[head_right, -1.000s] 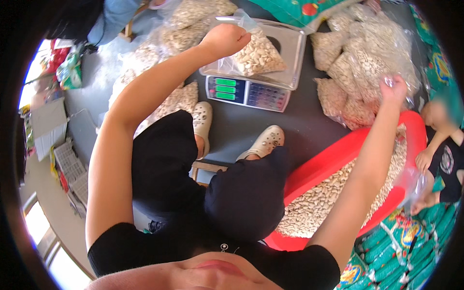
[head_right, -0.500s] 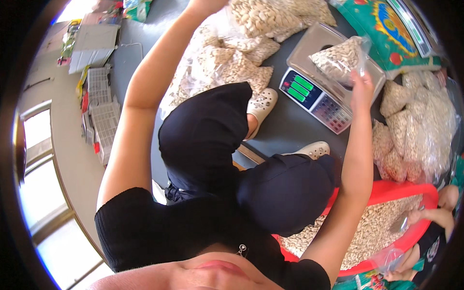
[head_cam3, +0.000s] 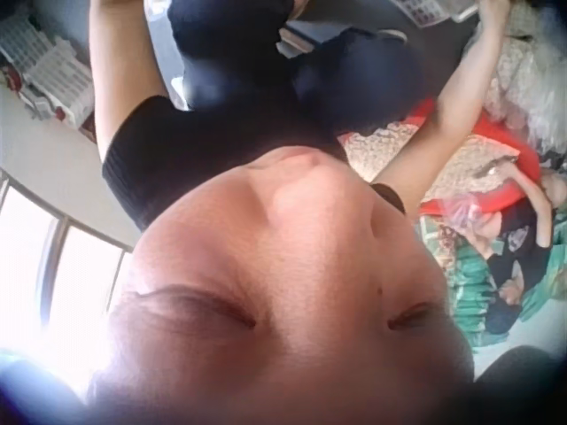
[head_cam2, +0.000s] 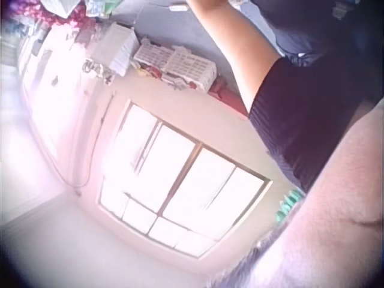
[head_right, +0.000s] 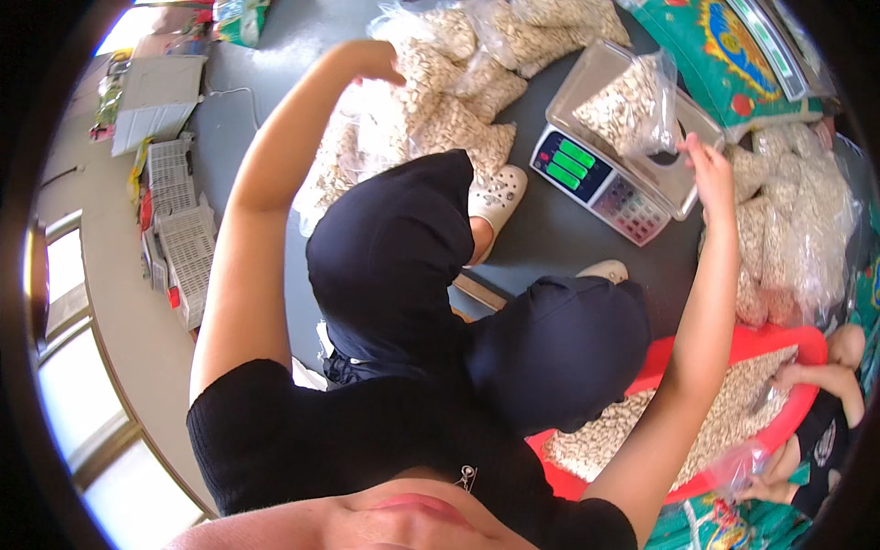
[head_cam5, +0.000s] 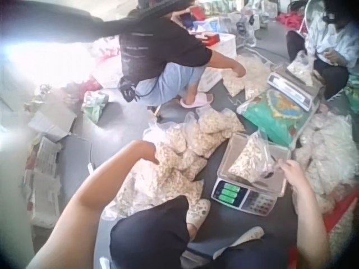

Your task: The person scoops grains from a red basin into clear plastic bags and places them on a digital scale to measure weight. They adjust the contents to reach a target weight, then set the filled bags aside. The process repeats with multiple bags throughout the clip.

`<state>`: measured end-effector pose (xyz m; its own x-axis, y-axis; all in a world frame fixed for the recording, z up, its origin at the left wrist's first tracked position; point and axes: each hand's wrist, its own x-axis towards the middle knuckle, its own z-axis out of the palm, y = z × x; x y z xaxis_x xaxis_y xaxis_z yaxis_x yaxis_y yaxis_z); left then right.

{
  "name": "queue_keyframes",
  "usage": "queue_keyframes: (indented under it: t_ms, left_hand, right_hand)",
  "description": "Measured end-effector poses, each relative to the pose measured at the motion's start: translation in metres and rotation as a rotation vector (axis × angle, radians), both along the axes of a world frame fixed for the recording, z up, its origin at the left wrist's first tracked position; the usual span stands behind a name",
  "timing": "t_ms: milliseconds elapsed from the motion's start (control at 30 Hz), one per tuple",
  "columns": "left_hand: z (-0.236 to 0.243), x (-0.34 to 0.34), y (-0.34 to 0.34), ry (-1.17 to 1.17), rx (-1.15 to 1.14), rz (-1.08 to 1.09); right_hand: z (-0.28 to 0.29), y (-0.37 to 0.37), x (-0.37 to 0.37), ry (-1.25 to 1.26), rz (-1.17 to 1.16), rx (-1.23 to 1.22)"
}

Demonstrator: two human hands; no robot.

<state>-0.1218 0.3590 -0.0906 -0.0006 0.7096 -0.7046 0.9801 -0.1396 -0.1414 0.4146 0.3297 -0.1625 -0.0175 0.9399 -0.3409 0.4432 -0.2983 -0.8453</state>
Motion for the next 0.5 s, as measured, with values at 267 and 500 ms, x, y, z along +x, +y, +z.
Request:
queue_keyframes:
  t_ms: [267,500]
  left_hand:
    - [0.102,0.151,0.034,-0.152,0.723,-0.439]
    - [0.019,0.261,0.061,-0.286,0.622,-0.678]
  right_hand:
    - [0.024,0.038,0.007,0.062,-0.168,0.082]
    - [-0.011,0.09,-0.023,-0.201,-0.062,0.207]
